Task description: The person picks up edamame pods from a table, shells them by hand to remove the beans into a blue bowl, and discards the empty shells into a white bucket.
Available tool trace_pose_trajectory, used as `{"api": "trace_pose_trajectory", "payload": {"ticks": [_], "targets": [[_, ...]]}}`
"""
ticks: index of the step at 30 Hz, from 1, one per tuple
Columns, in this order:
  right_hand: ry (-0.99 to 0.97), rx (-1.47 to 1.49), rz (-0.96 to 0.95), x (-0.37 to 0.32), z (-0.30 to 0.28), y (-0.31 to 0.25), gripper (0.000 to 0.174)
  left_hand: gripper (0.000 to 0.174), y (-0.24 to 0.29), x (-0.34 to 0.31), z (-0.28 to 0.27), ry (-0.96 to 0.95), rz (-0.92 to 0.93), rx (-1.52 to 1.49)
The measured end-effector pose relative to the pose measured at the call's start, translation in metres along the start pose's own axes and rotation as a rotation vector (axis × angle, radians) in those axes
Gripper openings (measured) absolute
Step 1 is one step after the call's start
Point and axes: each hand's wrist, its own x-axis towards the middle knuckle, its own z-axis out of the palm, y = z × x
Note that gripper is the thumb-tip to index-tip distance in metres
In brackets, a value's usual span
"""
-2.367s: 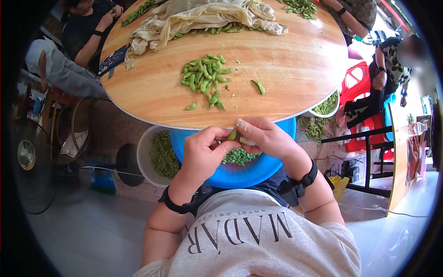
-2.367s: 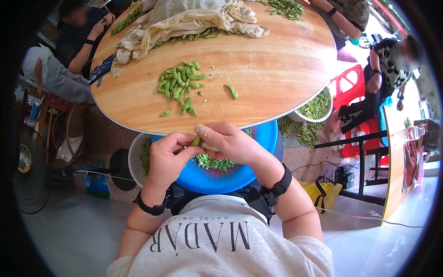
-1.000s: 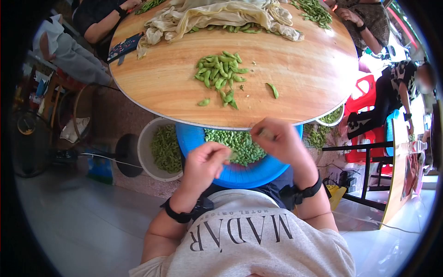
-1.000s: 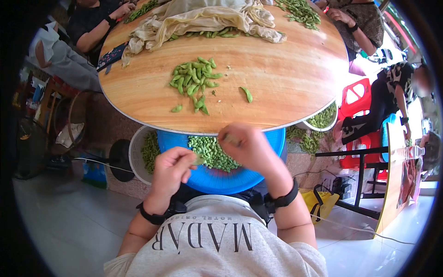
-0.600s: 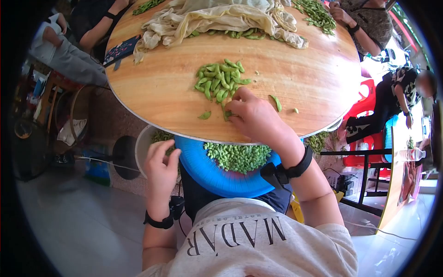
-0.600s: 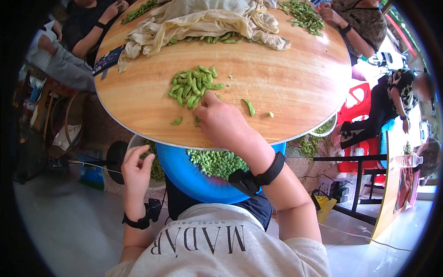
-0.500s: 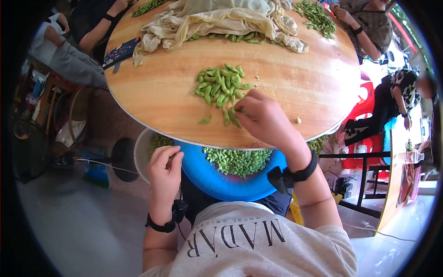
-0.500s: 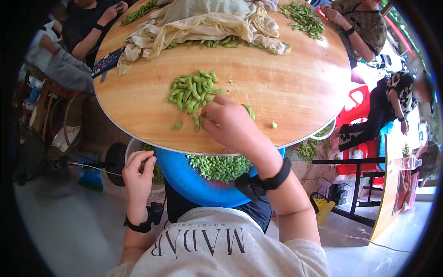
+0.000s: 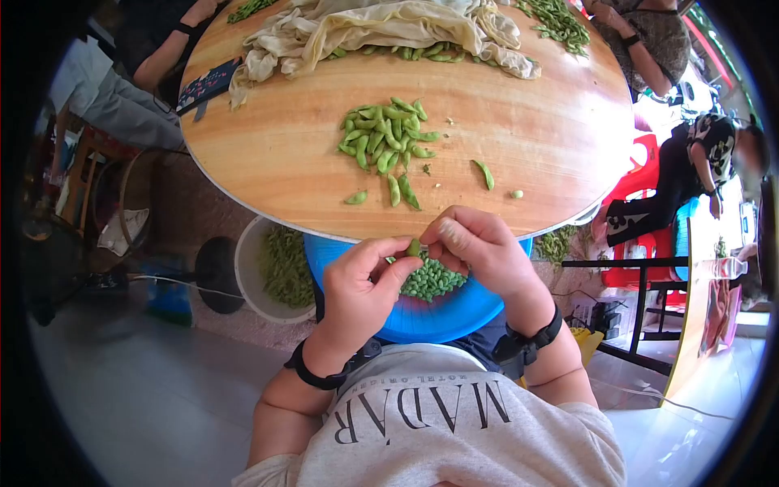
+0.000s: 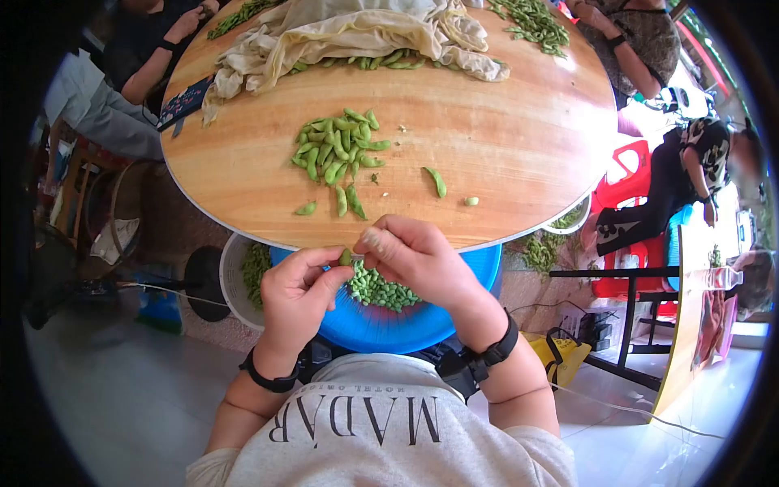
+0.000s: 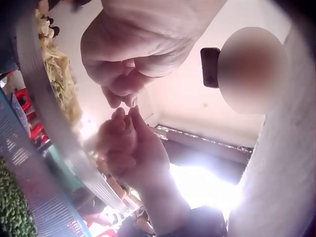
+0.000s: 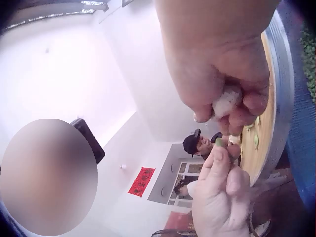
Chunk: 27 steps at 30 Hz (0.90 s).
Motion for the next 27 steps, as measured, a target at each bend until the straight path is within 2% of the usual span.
{"api": "trace_pose_trajectory", "payload": {"ticks": [4,11,20,22,26,27], "targets": [[-0.182,0.016,-0.035,-0.009,-0.002,0.006,0.035,0.017,0.009,-0.006,-0.003,-0.031,-0.065,-0.111],[-0.133,0.043,0.012,-0.023,0.012,0.007,0.034,0.013,0.010,-0.017,0.001,-0.093,0.013,-0.044],[0.020,-0.165,-0.111,-0.035,0.025,0.026,0.027,0.007,0.000,-0.036,0.014,-0.023,-0.119,-0.106],[0.052,-0.173,-0.153,-0.038,0.029,0.027,0.026,0.008,0.001,-0.035,0.011,-0.085,-0.315,-0.364],[-0.053,-0.400,-0.224,-0.043,0.015,0.032,0.024,0.007,-0.008,-0.033,0.001,-0.185,-0.644,-0.876],[-0.061,-0.462,-0.224,-0.044,0.013,0.029,0.025,0.007,-0.008,-0.034,0.002,-0.175,-0.614,-0.821]]}}
